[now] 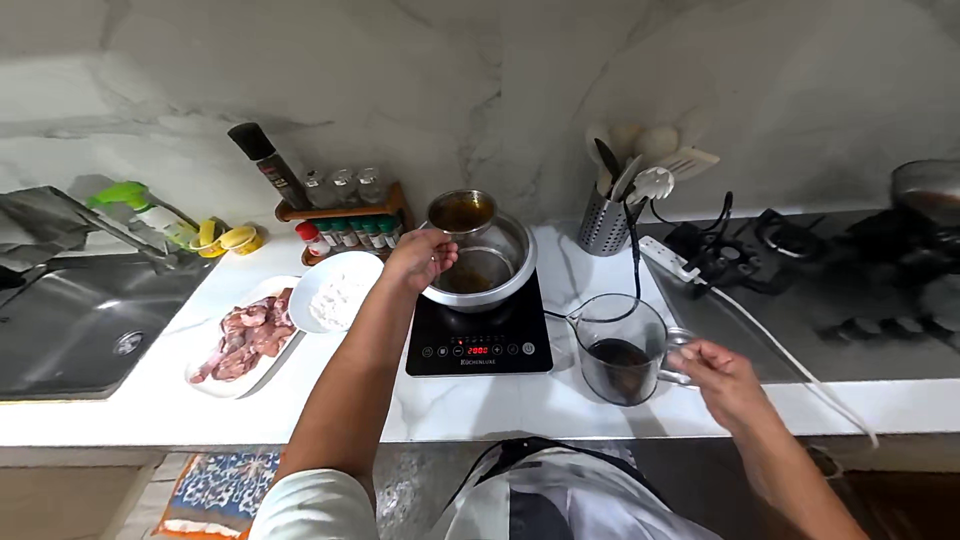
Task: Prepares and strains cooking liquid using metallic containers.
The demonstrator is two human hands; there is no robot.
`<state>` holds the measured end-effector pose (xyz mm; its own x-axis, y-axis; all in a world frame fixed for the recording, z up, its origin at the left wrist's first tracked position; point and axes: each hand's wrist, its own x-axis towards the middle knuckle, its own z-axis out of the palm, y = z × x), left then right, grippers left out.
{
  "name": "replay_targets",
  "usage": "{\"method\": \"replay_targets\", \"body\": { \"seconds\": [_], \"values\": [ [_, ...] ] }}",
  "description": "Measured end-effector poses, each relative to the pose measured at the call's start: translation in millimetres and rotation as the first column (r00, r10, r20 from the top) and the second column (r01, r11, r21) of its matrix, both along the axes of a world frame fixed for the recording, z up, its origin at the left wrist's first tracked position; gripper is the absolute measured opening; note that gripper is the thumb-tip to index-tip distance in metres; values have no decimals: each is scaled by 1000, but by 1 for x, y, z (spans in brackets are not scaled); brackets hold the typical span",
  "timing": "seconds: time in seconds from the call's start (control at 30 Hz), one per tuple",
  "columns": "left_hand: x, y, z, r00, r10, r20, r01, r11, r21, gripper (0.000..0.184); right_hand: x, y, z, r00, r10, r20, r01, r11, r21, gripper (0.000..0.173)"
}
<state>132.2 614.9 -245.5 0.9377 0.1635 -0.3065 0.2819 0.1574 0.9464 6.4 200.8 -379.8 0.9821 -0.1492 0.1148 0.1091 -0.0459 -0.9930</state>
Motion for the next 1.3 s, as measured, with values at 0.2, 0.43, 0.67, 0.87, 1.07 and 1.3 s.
{"method": "replay_targets", "body": {
  "seconds": [0.2, 0.43, 0.67, 0.87, 1.07, 1.3],
  "values": [
    [1, -1, 47, 995, -52, 86, 48, 998, 42, 12, 41, 50, 146, 998, 64, 23, -49, 913, -406, 17],
    [1, -14, 111, 986, -72, 152, 68, 997, 36, 10, 113, 135, 204, 998, 63, -22, -66, 901, -429, 32],
    [-13, -21, 116, 978, -162, 135, 165, 986, -17, 16, 139, 176, 182, 996, 67, 55, -53, 974, -222, 29],
    [-23, -15, 109, 928, -367, 64, 358, 927, 113, 26, 126, 168, 151, 951, 65, 303, -51, 997, -53, 19],
    [-60, -25, 97, 789, -613, 50, 488, 674, 555, 53, 57, 102, 130, 927, 41, 373, -38, 999, -16, 11],
    [-73, -52, 4, 757, -516, 400, 441, 856, 270, 60, -23, 9, 81, 899, -252, 359, 231, 968, 101, 9]
  ]
}}
